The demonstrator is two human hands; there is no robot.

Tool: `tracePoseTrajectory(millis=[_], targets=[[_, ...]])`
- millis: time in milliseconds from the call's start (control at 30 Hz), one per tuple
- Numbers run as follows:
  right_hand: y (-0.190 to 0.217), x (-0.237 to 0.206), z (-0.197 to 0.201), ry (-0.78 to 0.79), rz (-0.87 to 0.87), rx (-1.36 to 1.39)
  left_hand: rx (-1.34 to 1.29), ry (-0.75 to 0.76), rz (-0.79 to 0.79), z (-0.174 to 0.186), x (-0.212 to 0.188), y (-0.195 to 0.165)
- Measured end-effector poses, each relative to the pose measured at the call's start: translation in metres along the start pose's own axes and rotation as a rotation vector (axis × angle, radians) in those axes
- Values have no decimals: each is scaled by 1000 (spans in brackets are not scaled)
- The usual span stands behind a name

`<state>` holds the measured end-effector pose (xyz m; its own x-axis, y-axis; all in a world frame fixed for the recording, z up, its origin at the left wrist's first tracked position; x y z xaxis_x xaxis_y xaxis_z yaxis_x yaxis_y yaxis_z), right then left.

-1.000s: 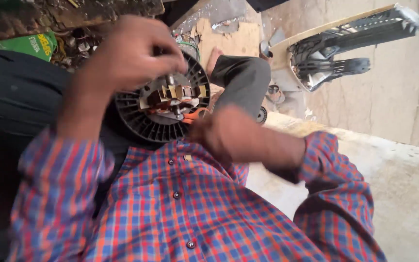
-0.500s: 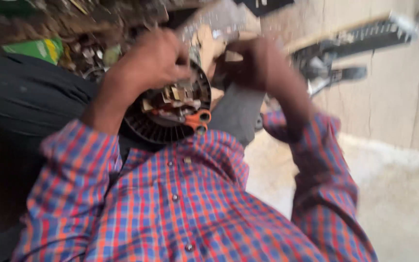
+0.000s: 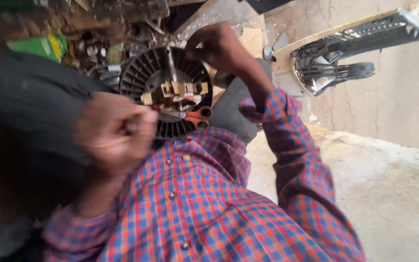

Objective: The person sits on the floor and works on a motor stator, inserting small rectangular pieces into slots and trimming them with scissors. The person repeatedly adjusts the pieces and uses the scissors to cut them to fit.

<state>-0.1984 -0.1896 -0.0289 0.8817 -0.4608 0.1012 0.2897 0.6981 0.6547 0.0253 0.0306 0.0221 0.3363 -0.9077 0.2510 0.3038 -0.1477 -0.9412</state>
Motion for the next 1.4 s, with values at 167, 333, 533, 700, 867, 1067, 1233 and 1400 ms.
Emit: tracePoseTrajectory(millis=[167,333,533,700,867,1067,1233,1400], targets=[[-28,-36,8,-159,-216,280,500,-50,21,63,-61,29],[-19,-28,-29,-269,-253,321,853,115,59,55,-123,75],[0,-7,-57,-327,-343,269,778,56,77,58,-122,74],[6,-5,-54,-384,-370,0,404,-221,287,79,-145,69],[7,-8,-60,-410,-417,20,83,-172,1193,98,-223,111],[23,-8,-55,-460,-383,24,82,75,1470,85,-261,134],[28,-4,-49,-393,-457,-89,-1003,-116,1206,79,-248,116],[40,5,-44,-426,-346,-103,-1196,-138,1352,80,-235,112]])
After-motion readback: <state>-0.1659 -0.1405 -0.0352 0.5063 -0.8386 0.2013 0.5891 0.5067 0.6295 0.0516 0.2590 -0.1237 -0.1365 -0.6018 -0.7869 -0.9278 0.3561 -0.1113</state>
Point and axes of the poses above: each hand's wrist, its own x-axis towards the middle knuckle, its own z-axis out of the back of the hand, y = z × x, the point moved 4 cm from there along x, towards the middle knuckle, and after that the axes turned 11 degrees about z, right-handed, at the moved point
